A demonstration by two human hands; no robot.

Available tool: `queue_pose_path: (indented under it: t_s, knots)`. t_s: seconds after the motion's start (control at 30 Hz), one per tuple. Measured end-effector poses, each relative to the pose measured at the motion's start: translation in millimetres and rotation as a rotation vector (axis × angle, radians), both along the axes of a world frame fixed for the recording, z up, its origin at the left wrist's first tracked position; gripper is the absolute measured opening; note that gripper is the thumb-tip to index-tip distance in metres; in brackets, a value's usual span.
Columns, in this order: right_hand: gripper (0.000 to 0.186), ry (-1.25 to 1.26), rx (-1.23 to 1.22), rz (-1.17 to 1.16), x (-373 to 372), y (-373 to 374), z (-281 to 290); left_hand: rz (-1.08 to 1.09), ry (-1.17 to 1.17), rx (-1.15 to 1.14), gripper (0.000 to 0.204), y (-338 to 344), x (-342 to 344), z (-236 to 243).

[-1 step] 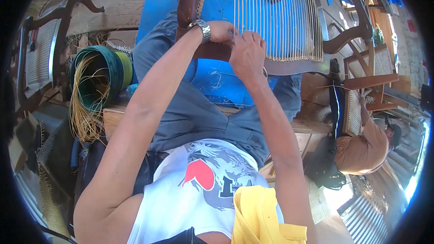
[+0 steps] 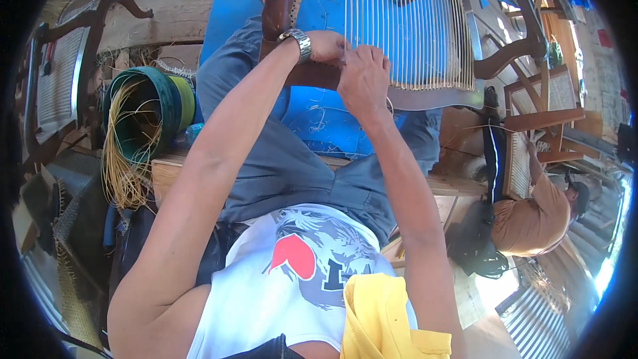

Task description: Repairing a chair by weaving new straw material onto the seat frame.

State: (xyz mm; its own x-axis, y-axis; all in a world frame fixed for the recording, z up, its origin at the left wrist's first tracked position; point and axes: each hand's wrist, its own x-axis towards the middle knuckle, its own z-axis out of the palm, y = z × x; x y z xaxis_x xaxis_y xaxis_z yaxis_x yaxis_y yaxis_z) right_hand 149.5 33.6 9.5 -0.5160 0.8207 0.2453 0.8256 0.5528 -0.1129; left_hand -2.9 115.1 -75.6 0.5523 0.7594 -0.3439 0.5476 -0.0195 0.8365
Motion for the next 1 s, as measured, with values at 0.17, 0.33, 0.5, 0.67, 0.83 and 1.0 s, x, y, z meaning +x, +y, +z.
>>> queue_pose_path:
  t_s: [0.17,0.33,0.5,0.67,0.83,1.0]
  knots:
    - [0.008,0.035,0.076,0.205,4.6,14.2,53.0,-0.051,0.169,0.166,0.042,3.2,4.3,3.3]
    - [0.018,-0.260,0.304,0.463,12.5,47.7,197.3,-0.006,0.166,0.118,0.044,-1.6,3.3,6.0]
    - [0.027,-0.244,0.245,0.401,12.4,43.1,208.1,0.057,0.179,0.236,0.037,-3.5,5.6,27.7]
    - [0.035,-0.185,0.176,0.351,12.3,39.7,200.7,0.168,0.131,0.056,0.036,-10.6,1.1,43.5]
    - [0.044,-0.142,0.096,0.331,7.9,32.2,191.2,0.038,0.149,0.133,0.040,1.7,-2.7,5.9]
    - [0.053,-0.213,-0.028,0.202,6.9,24.0,163.7,-0.099,0.253,0.158,0.039,3.3,6.2,12.3]
